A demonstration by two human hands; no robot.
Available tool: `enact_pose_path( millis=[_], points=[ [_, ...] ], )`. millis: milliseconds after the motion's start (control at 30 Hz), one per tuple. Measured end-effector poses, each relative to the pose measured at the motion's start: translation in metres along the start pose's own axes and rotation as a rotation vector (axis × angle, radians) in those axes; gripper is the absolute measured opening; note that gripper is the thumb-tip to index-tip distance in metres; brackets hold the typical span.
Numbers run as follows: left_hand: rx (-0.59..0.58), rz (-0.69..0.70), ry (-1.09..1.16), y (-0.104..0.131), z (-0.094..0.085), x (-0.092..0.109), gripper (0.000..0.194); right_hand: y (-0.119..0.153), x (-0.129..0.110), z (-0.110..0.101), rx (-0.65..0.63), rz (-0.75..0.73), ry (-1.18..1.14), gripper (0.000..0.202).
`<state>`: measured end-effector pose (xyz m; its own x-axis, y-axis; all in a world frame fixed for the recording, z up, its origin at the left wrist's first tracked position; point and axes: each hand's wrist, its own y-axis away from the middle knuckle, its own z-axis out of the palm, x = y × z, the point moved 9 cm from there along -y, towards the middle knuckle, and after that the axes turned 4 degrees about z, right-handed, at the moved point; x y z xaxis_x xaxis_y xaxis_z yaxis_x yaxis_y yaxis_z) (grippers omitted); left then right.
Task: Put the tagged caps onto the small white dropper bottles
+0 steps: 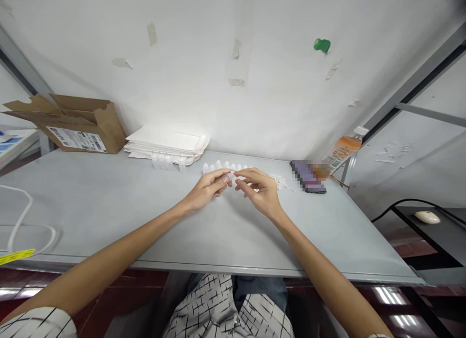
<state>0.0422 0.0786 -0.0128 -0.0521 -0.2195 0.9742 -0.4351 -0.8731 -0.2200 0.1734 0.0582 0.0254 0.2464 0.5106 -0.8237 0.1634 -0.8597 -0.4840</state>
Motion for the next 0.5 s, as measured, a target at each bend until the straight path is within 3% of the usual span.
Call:
enact_pose_path(
  millis=[233,500],
  points=[
    [0.033,-0.045,0.091,0.000,-0.003,0.003,0.036,0.006,-0.014,0.011,-0.017,-0.122,0.120,0.017],
    [0.081,-0.100,0.062,0.002,-0.005,0.000,0.031,0.004,-0.012,0.000,0.060,-0.040,0.093,0.022]
  ],
)
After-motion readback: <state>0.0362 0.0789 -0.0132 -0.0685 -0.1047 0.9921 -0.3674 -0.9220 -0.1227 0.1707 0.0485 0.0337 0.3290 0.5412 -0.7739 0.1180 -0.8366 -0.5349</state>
